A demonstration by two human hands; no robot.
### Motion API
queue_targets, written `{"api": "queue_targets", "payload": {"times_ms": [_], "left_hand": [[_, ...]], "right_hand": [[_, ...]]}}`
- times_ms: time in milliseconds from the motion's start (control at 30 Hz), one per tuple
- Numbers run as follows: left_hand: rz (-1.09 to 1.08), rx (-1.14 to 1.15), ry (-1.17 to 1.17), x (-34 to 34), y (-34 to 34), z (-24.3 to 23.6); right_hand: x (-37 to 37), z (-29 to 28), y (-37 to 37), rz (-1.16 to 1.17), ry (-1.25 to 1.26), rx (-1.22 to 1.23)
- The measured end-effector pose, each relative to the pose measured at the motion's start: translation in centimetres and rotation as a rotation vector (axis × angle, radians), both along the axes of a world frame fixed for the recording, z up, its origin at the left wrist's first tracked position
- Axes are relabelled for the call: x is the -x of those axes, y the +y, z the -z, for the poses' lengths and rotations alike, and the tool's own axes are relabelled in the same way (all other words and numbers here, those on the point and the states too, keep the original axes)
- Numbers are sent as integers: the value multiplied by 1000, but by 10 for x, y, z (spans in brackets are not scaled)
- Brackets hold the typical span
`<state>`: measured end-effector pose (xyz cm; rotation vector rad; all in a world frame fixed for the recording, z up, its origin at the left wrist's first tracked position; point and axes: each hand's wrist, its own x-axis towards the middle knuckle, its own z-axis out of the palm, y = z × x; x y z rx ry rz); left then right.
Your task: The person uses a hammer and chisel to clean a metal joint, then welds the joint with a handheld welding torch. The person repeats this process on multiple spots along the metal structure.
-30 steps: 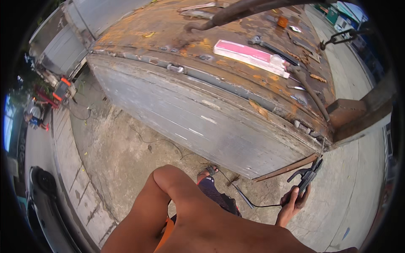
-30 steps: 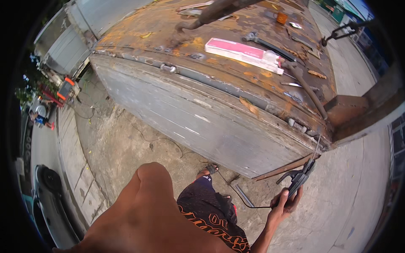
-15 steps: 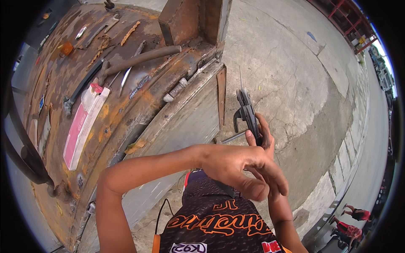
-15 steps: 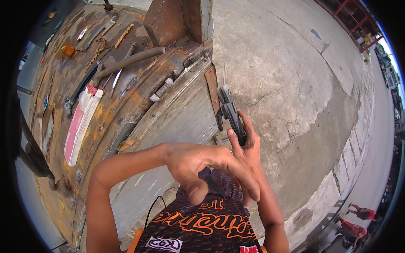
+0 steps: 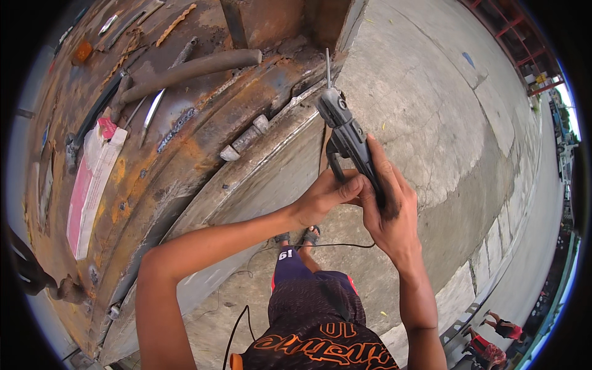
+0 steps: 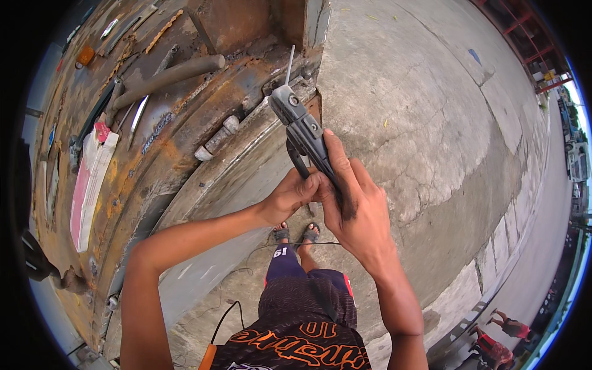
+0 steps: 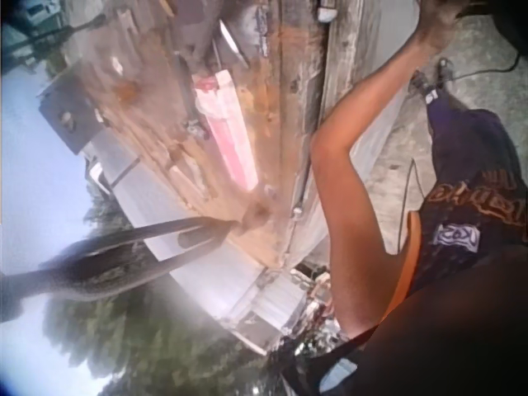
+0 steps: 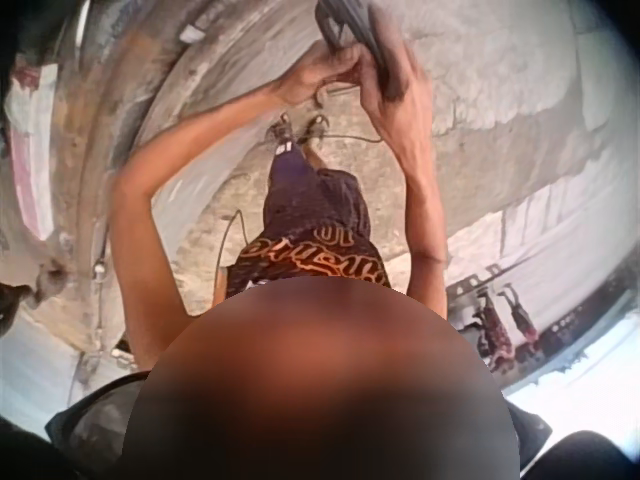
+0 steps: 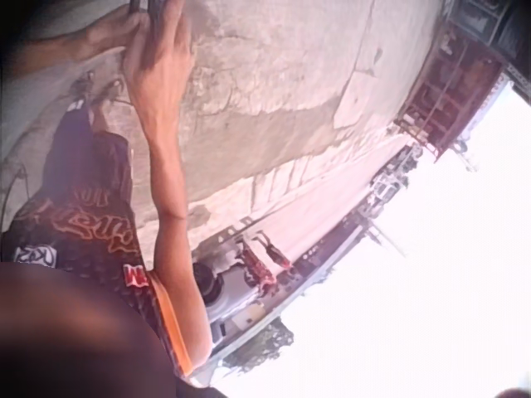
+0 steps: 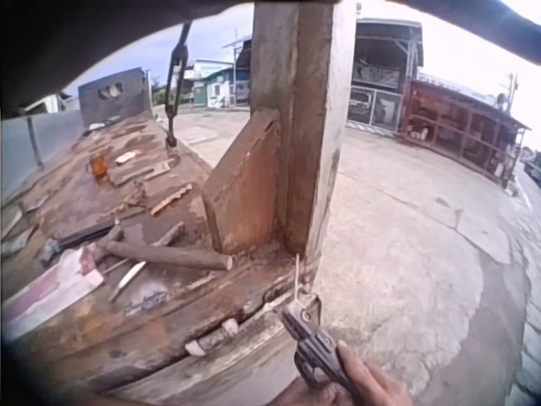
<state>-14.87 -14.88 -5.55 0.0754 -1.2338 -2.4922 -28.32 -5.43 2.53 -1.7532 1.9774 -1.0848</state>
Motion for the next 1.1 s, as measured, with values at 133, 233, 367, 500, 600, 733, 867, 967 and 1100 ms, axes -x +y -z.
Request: {"api": "queue_targets", "payload": {"times_ms": [133, 233, 367, 500, 600, 733, 867, 967, 1100], "left_hand": [[-56, -204, -110, 0, 5, -5], [-67, -197, -165, 0, 5, -8], [-103, -259, -186, -1, 4, -12], [-135, -363, -181, 0, 5, -16], [-166, -398, -259, 1, 6, -19], [-145, -403, -302, 0, 3, -23], [-155, -412, -311, 1, -1, -26], [-134, -399, -314, 2, -3, -26], [-112, -394, -313, 2, -3, -24]], "right_hand": [[3, 5, -17, -20, 75, 10], [3, 6, -24, -17, 75, 32], [0, 6, -25, -25, 74, 22], [-4, 9, -26, -19, 92, 22], [-7, 12, -28, -7, 86, 26], [-7, 14, -30, -6, 67, 27], [-6, 13, -33, -3, 84, 23], [-5, 12, -35, -2, 97, 28], [-5, 12, -34, 1, 117, 8]]}}
